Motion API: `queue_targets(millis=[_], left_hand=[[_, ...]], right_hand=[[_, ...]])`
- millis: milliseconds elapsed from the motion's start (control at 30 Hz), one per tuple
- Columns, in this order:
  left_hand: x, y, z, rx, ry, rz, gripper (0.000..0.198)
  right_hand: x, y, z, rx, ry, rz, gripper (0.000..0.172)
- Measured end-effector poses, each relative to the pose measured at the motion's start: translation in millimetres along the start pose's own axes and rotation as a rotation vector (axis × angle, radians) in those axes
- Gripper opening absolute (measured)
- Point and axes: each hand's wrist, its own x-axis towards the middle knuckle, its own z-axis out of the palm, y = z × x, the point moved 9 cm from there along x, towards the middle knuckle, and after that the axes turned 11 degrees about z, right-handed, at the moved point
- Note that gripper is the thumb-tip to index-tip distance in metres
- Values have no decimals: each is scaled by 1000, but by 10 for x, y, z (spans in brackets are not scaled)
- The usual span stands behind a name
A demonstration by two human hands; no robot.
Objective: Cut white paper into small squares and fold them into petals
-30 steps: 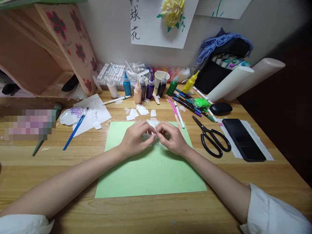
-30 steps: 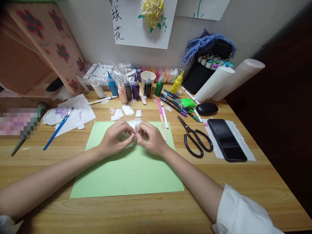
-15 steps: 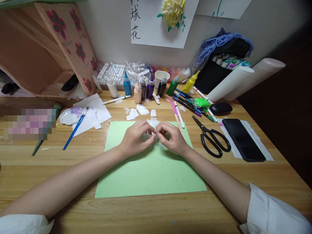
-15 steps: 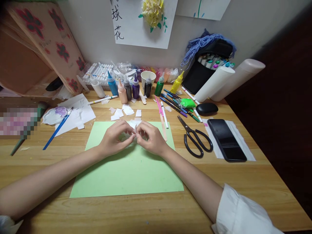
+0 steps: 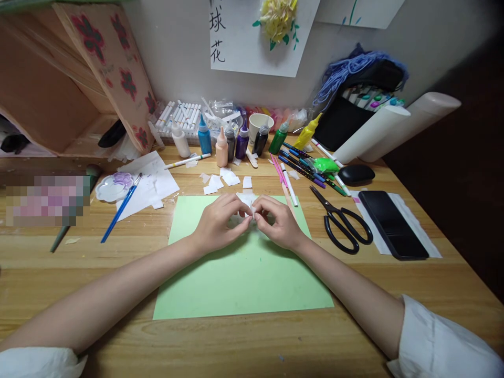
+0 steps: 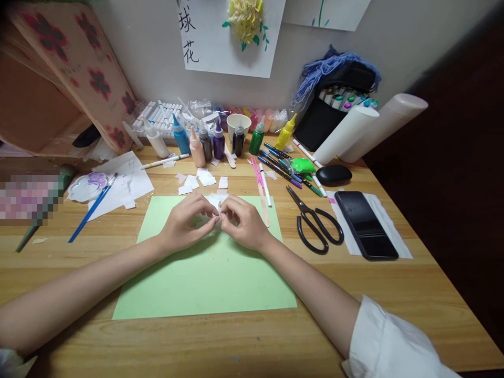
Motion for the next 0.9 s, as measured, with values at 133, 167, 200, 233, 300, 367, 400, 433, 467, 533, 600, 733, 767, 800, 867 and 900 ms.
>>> queue_targets(millis=[133,167,200,233,300,367,400,433,467,533,600,733,767,800,867,900], left_hand=[[-3,-4,3,-3,-3,-6,3],[-3,-2,6,-5,-5,-6,3],[-3,0,8,-6,-6,-5,4],[-2,4,10,-7,-7,-3,4],[-1,14,12,-7,-7,4,4],[2,24,11,-9,-6,12,4],[3,27,11,-11,-7,15,4],[4,30,12,-13,-9,18,4],[5,31,15,-15,-13,19,4],[8,33,21,-20,-22,22,5],[9,31,28,-25,-31,20,5],[8,30,40,-31,-41,14,6],[7,33,42,-31,-42,14,6],[6,36,43,-33,-42,15,6],[5,39,46,-36,-46,14,6],[5,40,47,-37,-49,13,6]], right_hand=[[-1,0,2,3,-2,-3,11],[-1,1,4,4,-5,-4,11],[-1,2,7,6,-9,-4,12],[-1,3,10,7,-12,-6,12],[-1,5,14,10,-18,-8,12],[-2,7,14,15,-19,-10,13],[-2,7,13,19,-19,-11,13],[-2,8,13,22,-19,-12,13],[-2,8,13,23,-20,-14,14],[-3,8,14,22,-22,-17,15],[-3,7,16,20,-25,-20,16],[-6,4,20,31,-35,-25,19],[-7,5,20,34,-38,-26,19],[-7,6,21,37,-40,-26,20],[-6,5,20,41,-43,-27,21],[-5,3,20,43,-43,-29,21]])
